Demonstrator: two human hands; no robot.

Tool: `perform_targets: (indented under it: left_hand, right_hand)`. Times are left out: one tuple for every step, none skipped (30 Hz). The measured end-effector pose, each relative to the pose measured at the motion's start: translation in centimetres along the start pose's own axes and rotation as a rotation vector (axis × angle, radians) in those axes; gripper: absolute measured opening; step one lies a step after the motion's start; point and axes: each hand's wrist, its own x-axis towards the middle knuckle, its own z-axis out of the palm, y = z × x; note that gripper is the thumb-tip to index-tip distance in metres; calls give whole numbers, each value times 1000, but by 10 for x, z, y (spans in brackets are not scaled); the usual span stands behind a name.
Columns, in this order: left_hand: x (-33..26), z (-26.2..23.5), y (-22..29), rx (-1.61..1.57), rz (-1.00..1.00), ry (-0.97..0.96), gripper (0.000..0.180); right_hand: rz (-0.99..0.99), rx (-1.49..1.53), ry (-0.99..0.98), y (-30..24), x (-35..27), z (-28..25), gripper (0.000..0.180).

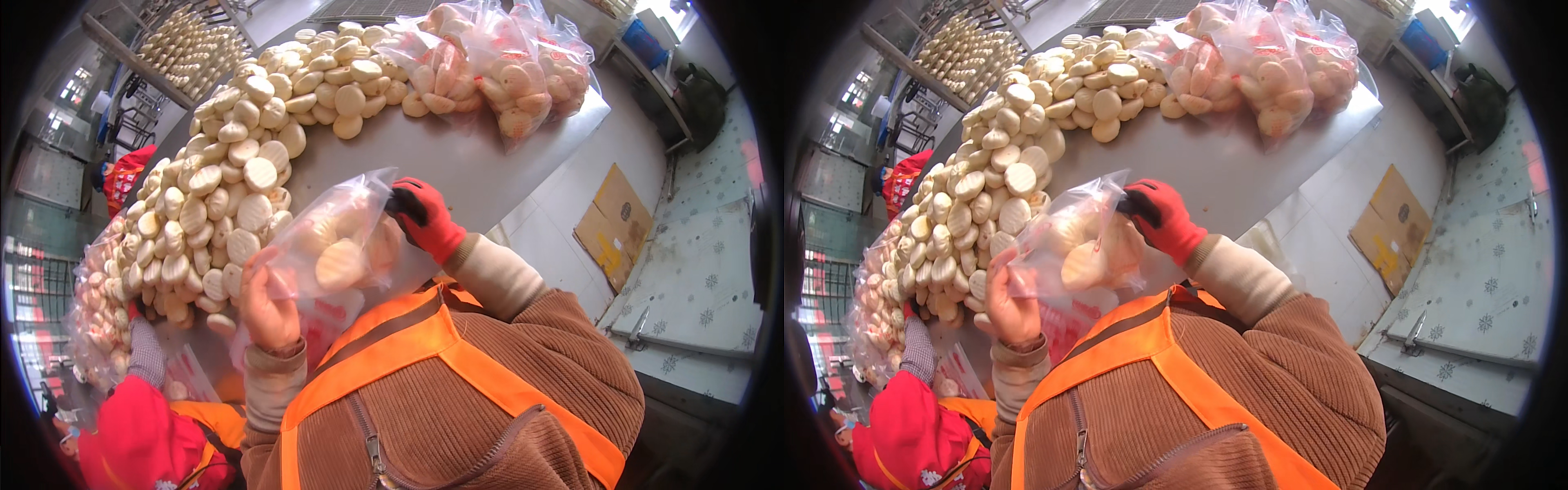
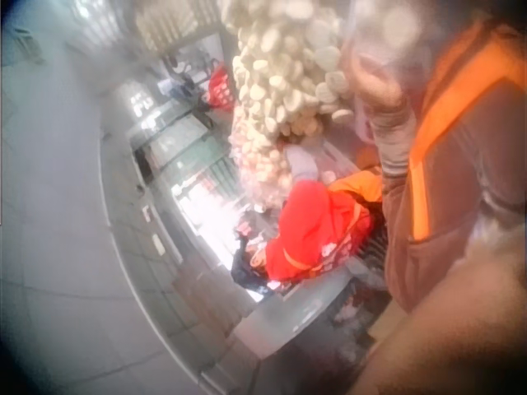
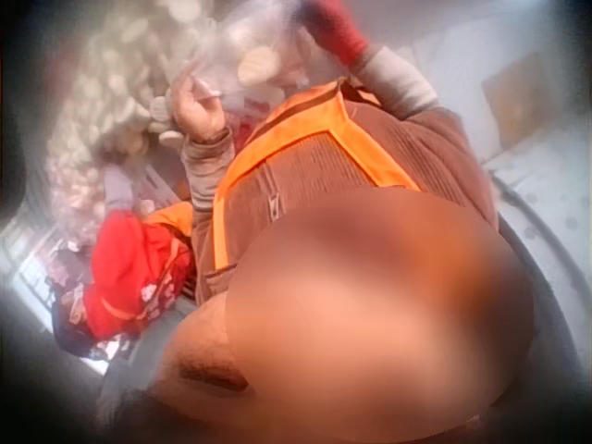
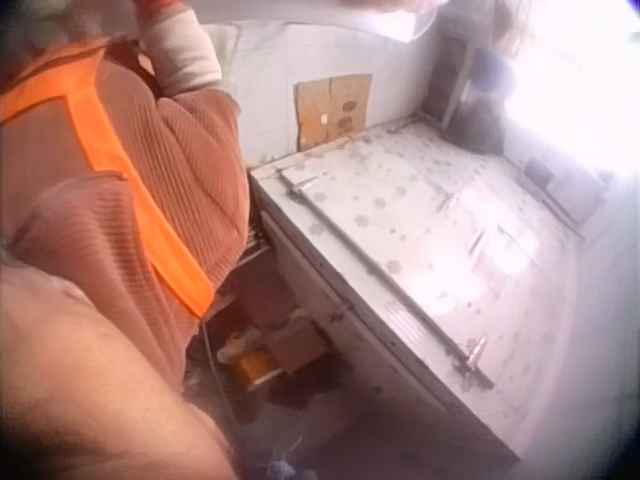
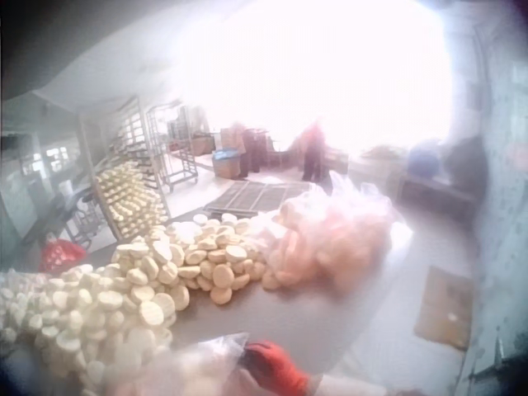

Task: The person picks round biscuits from a large pile on a table and places them into clear plastic bags. They repeatedly fill bags and set them aside while continuing to handle more biscuits from the pile.

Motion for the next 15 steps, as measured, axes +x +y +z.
perform_targets:
  left_hand:
    - [1, 5, 3, 6, -10, 27, 28]
    - [1, 11, 5, 13, -19, 55, 28]
    - [2, 18, 5, 22, -25, 85, 27]
    - [5, 23, 3, -47, -24, -187, 37]
    - [4, 29, -1, 11, -69, -209, 41]
    - [3, 35, -9, 47, -74, -228, 46]
    - [1, 39, -18, 73, -105, -234, 51]
    - [0, 40, -24, 115, -140, -277, 54]
    - [-2, 40, -30, 148, -203, -308, 57]
    - [-4, 38, -35, 185, -261, -354, 61]
    - [-5, 35, -38, 184, -314, -347, 60]
    - [-6, 32, -41, 186, -362, -353, 59]
    - [-7, 28, -42, 203, -411, -348, 58]
    - [-8, 25, -43, 169, -419, -345, 56]
    - [-9, 22, -43, 162, -420, -328, 55]
  right_hand:
    - [-33, 38, 80, -7, -2, -11, 32]
    - [-68, 78, 160, -12, -5, -20, 31]
    - [-62, 89, 202, -16, -7, -28, 29]
    - [28, 318, 246, -17, -10, -37, 29]
    - [122, 531, 242, -16, -13, -44, 32]
    - [186, 551, 288, -12, -15, -52, 36]
    - [191, 571, 364, -5, -16, -60, 34]
    - [206, 602, 401, 2, -19, -71, 28]
    - [224, 619, 441, 9, -21, -82, 24]
    - [198, 534, 469, 18, -20, -94, 24]
    - [146, 450, 496, 26, -19, -106, 24]
    - [76, 382, 553, 34, -13, -116, 25]
    - [109, 483, 639, 40, -9, -124, 19]
    - [108, 534, 734, 50, 3, -131, 16]
    - [120, 540, 854, 60, 14, -135, 14]
